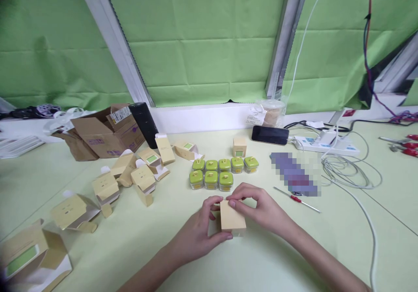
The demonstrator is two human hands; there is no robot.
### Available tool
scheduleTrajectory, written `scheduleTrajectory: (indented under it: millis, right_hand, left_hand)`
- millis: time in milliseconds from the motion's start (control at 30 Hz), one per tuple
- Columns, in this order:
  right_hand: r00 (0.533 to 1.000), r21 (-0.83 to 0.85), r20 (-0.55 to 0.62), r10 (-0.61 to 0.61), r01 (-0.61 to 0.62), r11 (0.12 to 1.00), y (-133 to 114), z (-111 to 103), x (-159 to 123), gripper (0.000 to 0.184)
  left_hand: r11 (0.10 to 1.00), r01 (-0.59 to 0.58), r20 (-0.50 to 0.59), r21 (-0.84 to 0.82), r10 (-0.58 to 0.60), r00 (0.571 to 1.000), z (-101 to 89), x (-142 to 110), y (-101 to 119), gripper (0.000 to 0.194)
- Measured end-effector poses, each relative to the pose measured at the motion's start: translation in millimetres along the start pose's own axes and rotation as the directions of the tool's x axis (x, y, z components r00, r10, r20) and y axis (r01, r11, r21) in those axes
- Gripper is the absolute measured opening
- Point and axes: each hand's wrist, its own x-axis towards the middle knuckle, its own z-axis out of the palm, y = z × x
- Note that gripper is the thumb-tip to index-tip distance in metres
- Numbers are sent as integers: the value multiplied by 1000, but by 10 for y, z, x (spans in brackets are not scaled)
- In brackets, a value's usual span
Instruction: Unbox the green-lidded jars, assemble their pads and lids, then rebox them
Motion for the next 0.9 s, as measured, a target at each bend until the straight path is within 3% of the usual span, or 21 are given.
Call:
scheduleTrajectory:
  millis: [133, 367, 567, 633, 700, 767, 833, 900]
  right_hand:
    - [1000, 5, -17, -9, 9, 1000, -7, 21, -2, 19]
    - [997, 40, -21, 78, -77, 996, 5, 47, 9, 22]
    - [969, 197, 67, 236, -245, 949, 114, 69, 64, 27]
    - [980, 117, 73, 185, -193, 974, 71, 43, 53, 26]
    - [992, -56, 102, 72, -66, 996, -15, 6, 16, 27]
    - [987, -246, 161, -15, 55, 968, -109, -37, -29, 38]
    - [978, -400, 204, -52, 132, 907, -174, -106, -41, 53]
    - [981, -464, 185, -62, 143, 874, -195, -245, 17, 51]
  left_hand:
    - [1000, 7, 6, 5, -7, 1000, 5, 1, -6, 62]
    - [1000, 29, 15, 6, -29, 999, 12, -2, -14, 62]
    - [999, -46, 14, -26, 47, 999, -18, 11, 29, 53]
    - [999, -36, 24, -40, 37, 999, -35, 17, 39, 49]
    - [998, -2, 24, -62, 4, 1000, -37, 18, 31, 47]
    - [994, 30, 27, -107, -27, 999, -19, 17, -1, 47]
    - [983, 79, 19, -165, -77, 997, 11, 18, -45, 65]
    - [971, 156, 25, -182, -154, 988, 32, 21, -77, 95]
